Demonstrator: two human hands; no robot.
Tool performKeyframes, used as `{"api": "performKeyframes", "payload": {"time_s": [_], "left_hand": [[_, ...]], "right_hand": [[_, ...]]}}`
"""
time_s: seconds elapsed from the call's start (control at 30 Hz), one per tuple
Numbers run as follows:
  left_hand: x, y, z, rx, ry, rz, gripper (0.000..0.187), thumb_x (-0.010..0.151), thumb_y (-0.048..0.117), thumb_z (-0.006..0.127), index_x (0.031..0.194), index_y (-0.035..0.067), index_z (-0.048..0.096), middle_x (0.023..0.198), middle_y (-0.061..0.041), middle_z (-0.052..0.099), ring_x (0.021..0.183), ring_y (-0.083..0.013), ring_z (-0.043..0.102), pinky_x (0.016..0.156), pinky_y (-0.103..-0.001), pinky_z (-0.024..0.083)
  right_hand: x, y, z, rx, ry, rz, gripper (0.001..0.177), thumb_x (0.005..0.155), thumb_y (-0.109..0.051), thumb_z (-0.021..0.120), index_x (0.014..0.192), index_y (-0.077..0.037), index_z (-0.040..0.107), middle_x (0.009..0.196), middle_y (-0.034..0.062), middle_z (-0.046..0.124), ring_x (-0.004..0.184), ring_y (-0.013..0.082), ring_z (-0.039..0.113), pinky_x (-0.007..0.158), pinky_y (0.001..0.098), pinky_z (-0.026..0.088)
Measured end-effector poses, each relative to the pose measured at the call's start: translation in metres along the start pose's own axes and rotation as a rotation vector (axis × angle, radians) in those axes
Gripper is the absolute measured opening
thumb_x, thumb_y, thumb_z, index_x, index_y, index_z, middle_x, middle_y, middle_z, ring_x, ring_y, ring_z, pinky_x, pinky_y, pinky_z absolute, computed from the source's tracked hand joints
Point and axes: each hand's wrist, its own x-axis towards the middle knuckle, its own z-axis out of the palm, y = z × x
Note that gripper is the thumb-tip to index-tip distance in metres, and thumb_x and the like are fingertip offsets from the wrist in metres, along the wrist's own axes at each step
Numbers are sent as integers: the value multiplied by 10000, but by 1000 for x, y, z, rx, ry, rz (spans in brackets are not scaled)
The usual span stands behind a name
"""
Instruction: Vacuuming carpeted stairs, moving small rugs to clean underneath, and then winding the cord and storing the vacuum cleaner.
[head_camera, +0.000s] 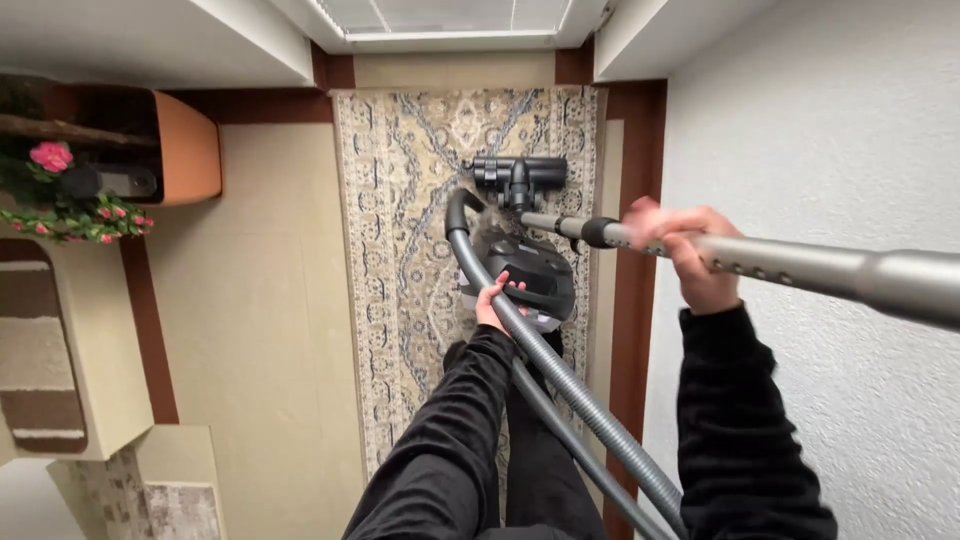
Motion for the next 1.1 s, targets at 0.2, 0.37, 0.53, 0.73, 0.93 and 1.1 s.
{"api": "performKeyframes", "payload": {"time_s": [0.2, 0.37, 0.53, 0.73, 0.93, 1.1], "left_hand": [[-22, -8, -26, -22, 33, 35, 418, 884, 217, 706, 1289, 152, 786, 1124, -75, 703, 1149, -328, 768, 991, -465, 610], [-24, -20, -35, -76, 73, 82, 388, 900, 140, 683, 1275, 139, 782, 1111, -76, 674, 1064, -313, 776, 955, -450, 634], [-7, -36, -76, -27, -37, 73, 476, 932, 238, 761, 1404, 180, 754, 1210, -113, 677, 1167, -339, 803, 1074, -503, 666], [-32, -28, -72, 8, 46, 6, 461, 890, 229, 695, 1336, 176, 799, 1155, -49, 728, 1118, -307, 806, 851, -372, 578], [-45, -17, -67, 11, 94, -10, 389, 911, 188, 717, 1289, 150, 801, 1029, -63, 726, 1012, -301, 806, 829, -382, 627], [-39, -11, -74, -15, 74, 3, 391, 917, 188, 716, 1299, 143, 789, 1047, -90, 706, 1019, -321, 800, 877, -396, 647]], "right_hand": [[-33, -38, 36, 93, 367, 5, 385, 1254, -418, 605, 983, -159, 519, 729, 28, 588, 682, 210, 669, 805, 456, 667], [-85, -60, 50, 93, 388, 13, 357, 1250, -441, 585, 1014, -189, 491, 716, 29, 534, 639, 189, 629, 749, 409, 634], [-144, -42, 58, 104, 300, -129, 358, 1212, -260, 533, 871, -152, 535, 592, 66, 587, 580, 233, 633, 886, 568, 625], [-164, -60, 67, 51, 475, -88, 106, 1049, -88, 436, 952, -130, 435, 632, 113, 441, 542, 245, 503, 672, 471, 575], [-165, -105, 88, -4, 453, -37, 354, 952, -168, 477, 640, -89, 330, 594, 109, 391, 501, 244, 423, 639, 460, 497], [-191, -84, 94, 27, 586, -97, 145, 961, -152, 483, 840, -138, 406, 609, 112, 425, 498, 218, 426, 651, 453, 534]]}}
